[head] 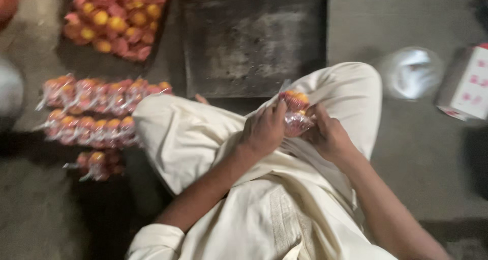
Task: The person sits on the floor and repeatedly places small round sweets into clear plastic bags, then ties the bags shut. The person moves the finished bags to a stack on the left side of the frame.
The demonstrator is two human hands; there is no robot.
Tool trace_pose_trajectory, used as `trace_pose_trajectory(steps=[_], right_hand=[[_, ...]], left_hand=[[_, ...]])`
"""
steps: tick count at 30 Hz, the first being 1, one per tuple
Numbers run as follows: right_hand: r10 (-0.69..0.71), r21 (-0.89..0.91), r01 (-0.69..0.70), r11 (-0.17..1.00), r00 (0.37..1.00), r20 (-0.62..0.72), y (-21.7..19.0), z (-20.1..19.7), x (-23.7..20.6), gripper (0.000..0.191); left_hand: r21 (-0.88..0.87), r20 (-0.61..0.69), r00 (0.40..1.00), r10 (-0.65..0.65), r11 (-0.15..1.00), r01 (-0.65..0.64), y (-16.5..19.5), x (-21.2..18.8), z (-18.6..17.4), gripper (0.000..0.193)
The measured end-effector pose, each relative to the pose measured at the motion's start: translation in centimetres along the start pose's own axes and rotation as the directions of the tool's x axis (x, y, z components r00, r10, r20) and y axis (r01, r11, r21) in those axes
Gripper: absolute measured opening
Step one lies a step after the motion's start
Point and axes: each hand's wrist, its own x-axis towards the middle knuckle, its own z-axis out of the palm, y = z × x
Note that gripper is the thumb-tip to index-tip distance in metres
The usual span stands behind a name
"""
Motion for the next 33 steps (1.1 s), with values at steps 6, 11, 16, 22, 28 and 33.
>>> trace_pose_trajectory(steps=[6,11,16,22,28,33], right_hand=[[0.39,0.519,-0.714,0.471,0.696,0.603,-2.2,2.9,1.3,0.023],[0.395,0.661,-0.63,0.407,0.774,0.495,-6.4,3.3,0.1,0.032],[0.417,0.787,-0.323,0.525,0.904,0.093,-8.5,5.0,-1.3,0.055],[-0.416,-0.429,0.327,0.842,0.9,-0.131,-4.7,3.3,-0.9,0.065],[-0.065,-0.251,-0.059,0.966,0.886,-0.459,-1.0,-0.3,-3.3,0.055],[0.324,0.683,0.169,0.71,0.783,-0.531,1.8,-3.7,-4.7,0.035]], left_hand=[[-0.223,0.325,0.872,-0.366,0.866,0.447,-3.0,-8.1,-0.8,0.024],[-0.846,0.533,0.817,-0.221,-0.136,0.515,-5.1,-9.9,-0.2,0.021],[-0.758,0.618,0.744,-0.254,-0.445,0.477,-4.6,-6.8,-0.2,0.024],[-0.076,0.118,0.993,-0.003,0.997,0.012,1.8,-0.6,-1.4,0.02],[-0.087,0.239,0.944,0.226,0.974,-0.211,7.5,4.4,0.1,0.028],[-0.106,0.092,0.924,0.371,0.926,-0.362,6.9,5.8,5.3,0.059]])
